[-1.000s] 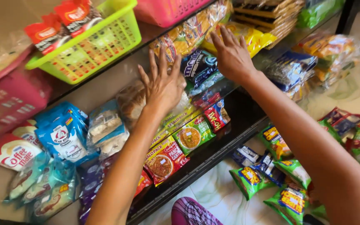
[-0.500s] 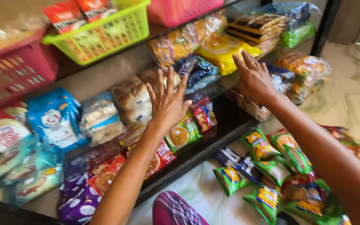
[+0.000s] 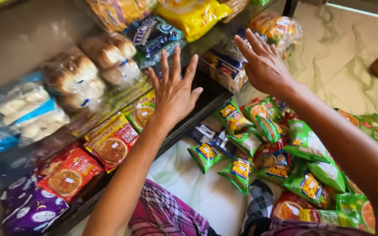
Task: Organizing and restocking various food and snack packets on a store shelf.
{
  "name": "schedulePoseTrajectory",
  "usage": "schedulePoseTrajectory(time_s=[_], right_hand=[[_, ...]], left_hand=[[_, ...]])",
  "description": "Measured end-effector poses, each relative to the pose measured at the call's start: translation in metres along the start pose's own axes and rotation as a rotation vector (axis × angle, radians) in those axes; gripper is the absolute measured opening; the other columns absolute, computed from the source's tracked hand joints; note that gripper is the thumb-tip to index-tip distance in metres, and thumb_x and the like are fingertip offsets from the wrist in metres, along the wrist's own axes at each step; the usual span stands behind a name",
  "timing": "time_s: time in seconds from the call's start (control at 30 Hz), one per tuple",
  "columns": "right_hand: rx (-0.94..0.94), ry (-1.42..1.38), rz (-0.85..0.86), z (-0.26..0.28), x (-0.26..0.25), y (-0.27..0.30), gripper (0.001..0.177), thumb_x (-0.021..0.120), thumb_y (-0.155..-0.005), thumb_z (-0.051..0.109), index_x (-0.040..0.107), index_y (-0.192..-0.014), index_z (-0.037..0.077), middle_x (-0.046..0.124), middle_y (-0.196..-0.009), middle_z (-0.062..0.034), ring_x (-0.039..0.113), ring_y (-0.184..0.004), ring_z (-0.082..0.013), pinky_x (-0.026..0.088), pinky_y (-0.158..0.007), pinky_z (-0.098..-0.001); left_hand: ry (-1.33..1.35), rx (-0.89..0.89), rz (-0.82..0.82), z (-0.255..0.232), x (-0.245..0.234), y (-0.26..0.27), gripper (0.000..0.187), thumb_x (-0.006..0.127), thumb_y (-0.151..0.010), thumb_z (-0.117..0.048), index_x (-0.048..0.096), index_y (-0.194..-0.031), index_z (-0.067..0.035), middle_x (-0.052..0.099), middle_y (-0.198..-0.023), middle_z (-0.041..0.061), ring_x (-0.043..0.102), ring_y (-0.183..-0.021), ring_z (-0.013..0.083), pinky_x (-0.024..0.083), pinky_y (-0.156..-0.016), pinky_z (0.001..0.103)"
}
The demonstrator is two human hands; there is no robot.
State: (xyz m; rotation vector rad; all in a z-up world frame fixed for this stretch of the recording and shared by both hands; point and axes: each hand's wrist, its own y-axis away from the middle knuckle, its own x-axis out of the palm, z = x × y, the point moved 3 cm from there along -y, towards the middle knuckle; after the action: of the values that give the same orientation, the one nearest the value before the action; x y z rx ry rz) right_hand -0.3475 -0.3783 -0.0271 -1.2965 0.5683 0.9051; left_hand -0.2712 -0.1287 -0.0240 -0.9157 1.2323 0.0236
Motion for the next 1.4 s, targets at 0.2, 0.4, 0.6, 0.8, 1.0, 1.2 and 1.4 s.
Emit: schedulePoseTrajectory(time_s=[0.2,0.4,0.6,0.8,1.0,1.2,1.4], right_hand=[[-0.117,0.007,-0.005,-0.029,0.024,0.018,0.075,0.057,-0.091,0.007,0.034,-0.162,0.011,0.028,-0.165,-0.0282,0.029,-0.152,-0.0474,0.028,-0.122,-0.0600],[-0.148,-0.037,0.033,-0.035,0.042,0.035,0.076,0.059,-0.089,0.014,0.035,-0.162,0.012,0.032,-0.164,-0.0290,0.030,-0.151,-0.0484,0.028,-0.119,-0.0574],[-0.101,0.006,0.091,-0.041,0.060,0.048,0.076,0.060,-0.089,0.018,0.035,-0.161,0.017,0.032,-0.165,-0.0261,0.030,-0.152,-0.0460,0.030,-0.120,-0.0568],[-0.081,0.037,0.182,-0.043,0.080,0.063,0.080,0.061,-0.086,0.018,0.032,-0.161,0.019,0.028,-0.167,-0.0241,0.031,-0.151,-0.0444,0.034,-0.112,-0.0603],[0.029,0.197,0.421,-0.041,0.095,0.077,0.083,0.062,-0.089,0.024,0.023,-0.163,0.023,0.020,-0.168,-0.0193,0.029,-0.148,-0.0442,0.034,-0.110,-0.0628],[0.027,0.134,0.462,-0.056,0.112,0.097,0.083,0.060,-0.088,0.023,0.023,-0.162,0.021,0.022,-0.166,-0.0211,0.027,-0.149,-0.0433,0.031,-0.115,-0.0622],[0.074,0.142,0.567,-0.075,0.130,0.115,0.076,0.057,-0.095,0.028,0.023,-0.162,0.022,0.020,-0.167,-0.0184,0.023,-0.152,-0.0414,0.028,-0.115,-0.0636]], left_hand=[[-0.030,-0.080,0.020,-0.021,0.031,0.003,0.096,0.083,-0.078,-0.045,0.035,-0.158,-0.024,0.016,-0.167,0.022,0.011,-0.154,0.0508,0.015,-0.112,0.082],[0.014,-0.095,0.039,-0.028,0.054,0.013,0.094,0.081,-0.079,-0.048,0.032,-0.158,-0.028,0.016,-0.168,0.020,0.012,-0.155,0.0503,0.016,-0.115,0.081],[0.019,-0.097,0.107,-0.039,0.067,0.026,0.093,0.076,-0.083,-0.050,0.028,-0.159,-0.028,0.012,-0.170,0.019,0.007,-0.156,0.0506,0.010,-0.117,0.081],[0.100,-0.094,0.103,-0.052,0.085,0.049,0.090,0.077,-0.084,-0.052,0.031,-0.156,-0.027,0.013,-0.168,0.019,0.008,-0.157,0.0505,0.005,-0.120,0.083],[0.226,-0.112,0.192,-0.052,0.126,0.080,0.091,0.078,-0.082,-0.044,0.033,-0.158,-0.026,0.014,-0.169,0.020,0.008,-0.156,0.0507,0.012,-0.113,0.081],[0.245,-0.112,0.341,-0.053,0.146,0.102,0.090,0.077,-0.084,-0.043,0.032,-0.158,-0.022,0.014,-0.167,0.022,0.007,-0.154,0.0514,0.013,-0.110,0.083],[0.296,-0.120,0.372,-0.058,0.171,0.129,0.085,0.075,-0.089,-0.041,0.032,-0.159,-0.019,0.014,-0.167,0.023,0.006,-0.152,0.0527,0.014,-0.107,0.084]])
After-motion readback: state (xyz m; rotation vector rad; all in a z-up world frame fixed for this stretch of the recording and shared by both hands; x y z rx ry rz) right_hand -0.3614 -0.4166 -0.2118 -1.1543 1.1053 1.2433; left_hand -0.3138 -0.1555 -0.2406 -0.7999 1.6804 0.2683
